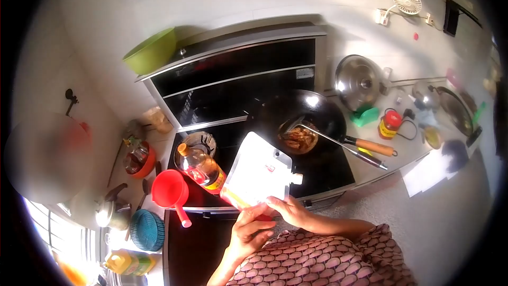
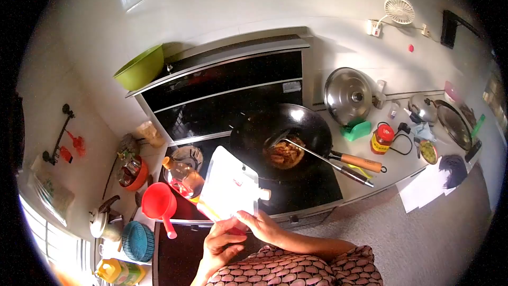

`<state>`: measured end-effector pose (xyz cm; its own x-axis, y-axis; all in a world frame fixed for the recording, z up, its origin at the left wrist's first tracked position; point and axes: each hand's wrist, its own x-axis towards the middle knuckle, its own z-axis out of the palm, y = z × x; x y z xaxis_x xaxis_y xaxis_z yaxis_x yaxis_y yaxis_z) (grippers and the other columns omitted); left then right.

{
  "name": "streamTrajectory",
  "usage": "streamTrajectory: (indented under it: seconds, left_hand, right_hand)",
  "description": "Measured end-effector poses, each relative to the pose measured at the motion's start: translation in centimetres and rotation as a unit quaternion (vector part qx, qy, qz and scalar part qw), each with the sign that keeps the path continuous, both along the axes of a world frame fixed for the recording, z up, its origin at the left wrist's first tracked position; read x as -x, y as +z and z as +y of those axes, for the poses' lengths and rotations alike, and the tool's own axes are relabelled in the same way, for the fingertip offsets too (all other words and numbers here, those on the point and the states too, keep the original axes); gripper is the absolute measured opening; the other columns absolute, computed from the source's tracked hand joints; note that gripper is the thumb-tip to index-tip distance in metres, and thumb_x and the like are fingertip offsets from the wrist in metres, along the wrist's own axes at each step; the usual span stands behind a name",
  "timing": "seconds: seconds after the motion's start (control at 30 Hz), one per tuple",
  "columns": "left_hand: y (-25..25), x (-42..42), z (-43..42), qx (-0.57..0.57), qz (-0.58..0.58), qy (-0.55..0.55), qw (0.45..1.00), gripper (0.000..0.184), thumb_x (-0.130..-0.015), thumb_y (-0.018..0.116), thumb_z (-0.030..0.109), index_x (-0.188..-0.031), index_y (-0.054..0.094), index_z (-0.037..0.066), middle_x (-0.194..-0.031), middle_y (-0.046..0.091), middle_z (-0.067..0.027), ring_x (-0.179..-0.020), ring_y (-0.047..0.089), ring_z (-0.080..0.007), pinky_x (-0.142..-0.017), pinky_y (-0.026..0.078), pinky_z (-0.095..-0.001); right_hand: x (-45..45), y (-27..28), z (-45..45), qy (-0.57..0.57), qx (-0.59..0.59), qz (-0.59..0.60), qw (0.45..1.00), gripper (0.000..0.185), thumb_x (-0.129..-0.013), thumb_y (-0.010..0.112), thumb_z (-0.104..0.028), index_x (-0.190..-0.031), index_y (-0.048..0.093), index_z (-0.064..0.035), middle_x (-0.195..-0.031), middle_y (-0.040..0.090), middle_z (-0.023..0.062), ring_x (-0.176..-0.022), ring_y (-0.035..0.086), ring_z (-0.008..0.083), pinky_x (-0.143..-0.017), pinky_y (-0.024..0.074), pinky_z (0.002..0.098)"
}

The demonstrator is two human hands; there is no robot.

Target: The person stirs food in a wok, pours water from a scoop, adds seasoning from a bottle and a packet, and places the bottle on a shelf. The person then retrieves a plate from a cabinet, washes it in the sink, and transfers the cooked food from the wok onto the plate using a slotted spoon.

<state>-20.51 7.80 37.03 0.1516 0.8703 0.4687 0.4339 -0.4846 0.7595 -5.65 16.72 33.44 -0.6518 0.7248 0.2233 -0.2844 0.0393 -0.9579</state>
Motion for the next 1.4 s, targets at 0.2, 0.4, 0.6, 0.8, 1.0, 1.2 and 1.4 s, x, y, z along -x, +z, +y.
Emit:
streamTrajectory:
  seconds: [0.2,0.4,0.6,0.8,1.0,1.2,1.4]
  left_hand:
    - [-4.4,-0.3,1.1,-0.021,-0.448,0.313,0.837,0.059,-0.072,0.064,0.022,-0.124,0.042,0.006,-0.119,0.049,-0.0086,-0.103,0.049,-0.02,-0.085,0.042,-0.0338]
    - [-5.9,-3.4,1.5,0.209,-0.64,-0.029,0.739,0.079,-0.065,0.077,0.034,-0.128,0.039,0.007,-0.122,0.05,-0.0071,-0.113,0.047,-0.0266,-0.094,0.039,-0.0434]
    - [-5.5,-3.7,2.7,0.201,-0.703,0.015,0.682,0.065,-0.064,0.078,0.014,-0.12,0.046,0.004,-0.108,0.057,-0.0063,-0.1,0.055,-0.0244,-0.084,0.046,-0.0397]
    - [-5.5,-4.2,3.0,0.179,-0.681,0.03,0.71,0.072,-0.061,0.079,0.01,-0.123,0.043,0.001,-0.114,0.054,-0.0065,-0.105,0.052,-0.0255,-0.093,0.041,-0.0384]
    - [-5.2,-4.5,3.3,0.175,-0.663,0.069,0.725,0.064,-0.06,0.08,0.01,-0.114,0.048,-0.001,-0.106,0.056,-0.0065,-0.1,0.054,-0.0239,-0.089,0.043,-0.0371]
    - [-7.9,-3.1,3.8,0.23,-0.671,0.016,0.705,0.058,-0.066,0.075,0.004,-0.116,0.046,0.0,-0.105,0.055,-0.0064,-0.098,0.053,-0.0224,-0.086,0.044,-0.0343]
    - [-6.1,-4.2,4.1,0.186,-0.655,0.024,0.732,0.06,-0.066,0.076,0.005,-0.118,0.046,0.0,-0.106,0.057,-0.0071,-0.1,0.053,-0.023,-0.089,0.042,-0.0357]
  right_hand:
    - [-3.1,1.1,1.0,-0.063,-0.103,-0.081,0.989,0.033,-0.095,0.044,-0.025,-0.113,0.05,0.0026,-0.1,0.059,0.014,-0.091,0.057,0.0206,-0.079,0.0454,0.0309]
    - [-2.7,1.5,0.7,-0.021,-0.094,-0.069,0.993,0.034,-0.093,0.048,-0.022,-0.115,0.047,0.004,-0.1,0.06,0.0131,-0.092,0.057,0.0208,-0.079,0.0448,0.0311]
    - [-4.3,4.0,1.5,-0.115,-0.182,-0.148,0.965,0.074,-0.07,0.073,-0.042,-0.119,0.038,0.0017,-0.102,0.053,0.0112,-0.078,0.055,0.0166,-0.063,0.0466,0.0265]
    - [-6.7,4.7,3.1,-0.125,0.071,0.026,0.989,0.039,-0.09,0.049,-0.039,-0.102,0.046,-0.0025,-0.064,0.054,0.0057,-0.045,0.046,0.0065,-0.037,0.0337,0.0168]
    - [-6.7,4.5,3.2,-0.191,-0.033,0.032,0.981,0.013,-0.088,0.054,-0.013,-0.092,0.049,-0.0016,-0.077,0.055,0.0068,-0.058,0.052,0.0078,-0.049,0.0417,0.0174]
    - [-6.6,5.7,2.7,-0.296,-0.167,0.009,0.94,0.049,-0.079,0.065,-0.005,-0.12,0.039,-0.0005,-0.098,0.054,0.0111,-0.077,0.056,0.0118,-0.058,0.0487,0.0189]
    - [-9.2,5.0,3.7,-0.134,0.088,-0.03,0.987,0.028,-0.089,0.054,-0.021,-0.105,0.046,-0.0004,-0.08,0.058,0.0107,-0.058,0.056,0.0096,-0.047,0.0471,0.0202]
